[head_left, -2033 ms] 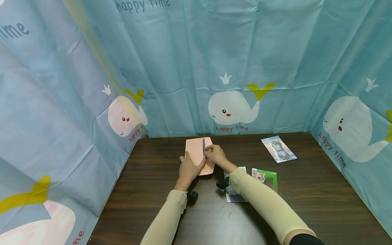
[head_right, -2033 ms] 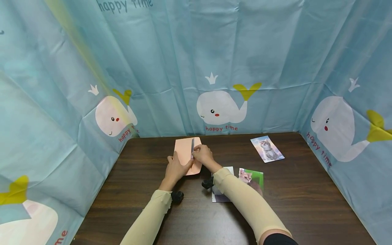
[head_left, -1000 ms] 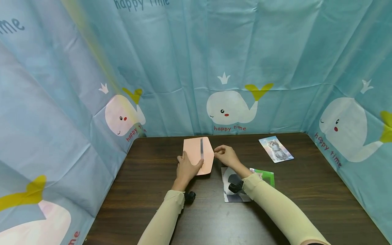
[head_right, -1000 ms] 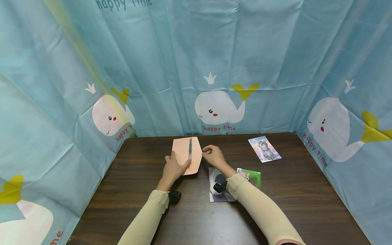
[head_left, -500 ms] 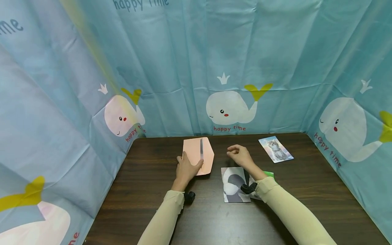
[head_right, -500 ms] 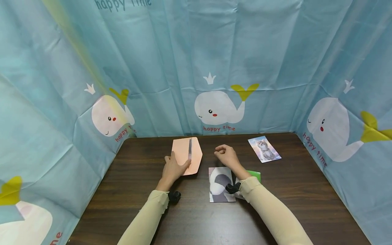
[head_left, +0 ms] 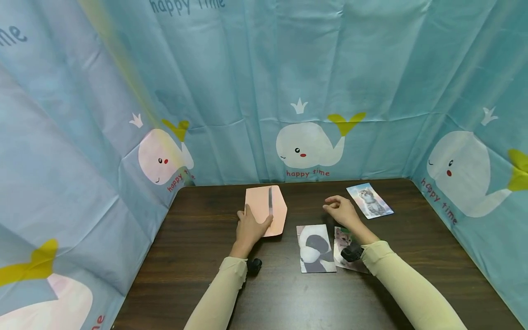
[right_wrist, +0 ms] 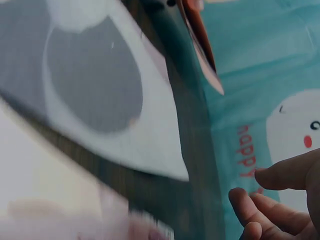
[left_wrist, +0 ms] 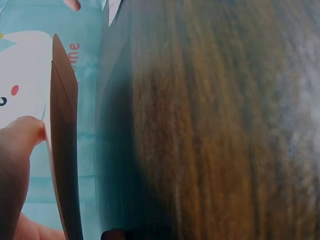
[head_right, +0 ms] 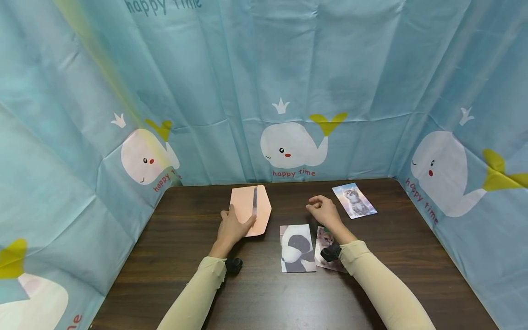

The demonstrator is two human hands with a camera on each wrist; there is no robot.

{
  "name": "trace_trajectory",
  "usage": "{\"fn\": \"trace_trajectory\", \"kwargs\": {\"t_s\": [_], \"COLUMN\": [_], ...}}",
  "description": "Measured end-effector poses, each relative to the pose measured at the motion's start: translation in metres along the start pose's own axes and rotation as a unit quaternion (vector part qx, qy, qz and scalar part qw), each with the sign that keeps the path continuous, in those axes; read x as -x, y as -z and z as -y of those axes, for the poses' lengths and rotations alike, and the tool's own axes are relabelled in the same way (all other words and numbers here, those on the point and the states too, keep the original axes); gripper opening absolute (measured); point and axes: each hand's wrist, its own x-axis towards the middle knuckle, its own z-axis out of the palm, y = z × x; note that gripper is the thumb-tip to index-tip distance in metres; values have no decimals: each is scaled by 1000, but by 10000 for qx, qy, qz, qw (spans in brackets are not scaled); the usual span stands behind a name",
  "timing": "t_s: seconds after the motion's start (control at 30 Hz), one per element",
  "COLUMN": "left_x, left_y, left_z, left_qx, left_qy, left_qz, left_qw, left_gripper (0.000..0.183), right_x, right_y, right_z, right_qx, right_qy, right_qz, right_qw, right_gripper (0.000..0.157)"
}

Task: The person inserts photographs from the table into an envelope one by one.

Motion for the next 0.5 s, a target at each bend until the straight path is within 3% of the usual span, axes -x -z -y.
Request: {"fn": "trace_trajectory", "kwargs": {"t_s": [0.2, 0.5], "left_x": [-1, -2], "left_y": [-2, -1], "left_z": [1, 0], "left_qx": [-11, -26], "left_qy": [-19, 51], "left_qz": [2, 63], "left_qw": [10000, 10000], "left_gripper": [115, 115], "right_x": [3, 5], "right_y": [21, 52], "right_z": [-16, -38], "right_qx": [157, 678], "right_qy": [-128, -122], "right_qz": [-50, -458], "right_qw": [9998, 9966], "right_gripper": [36, 38]}}
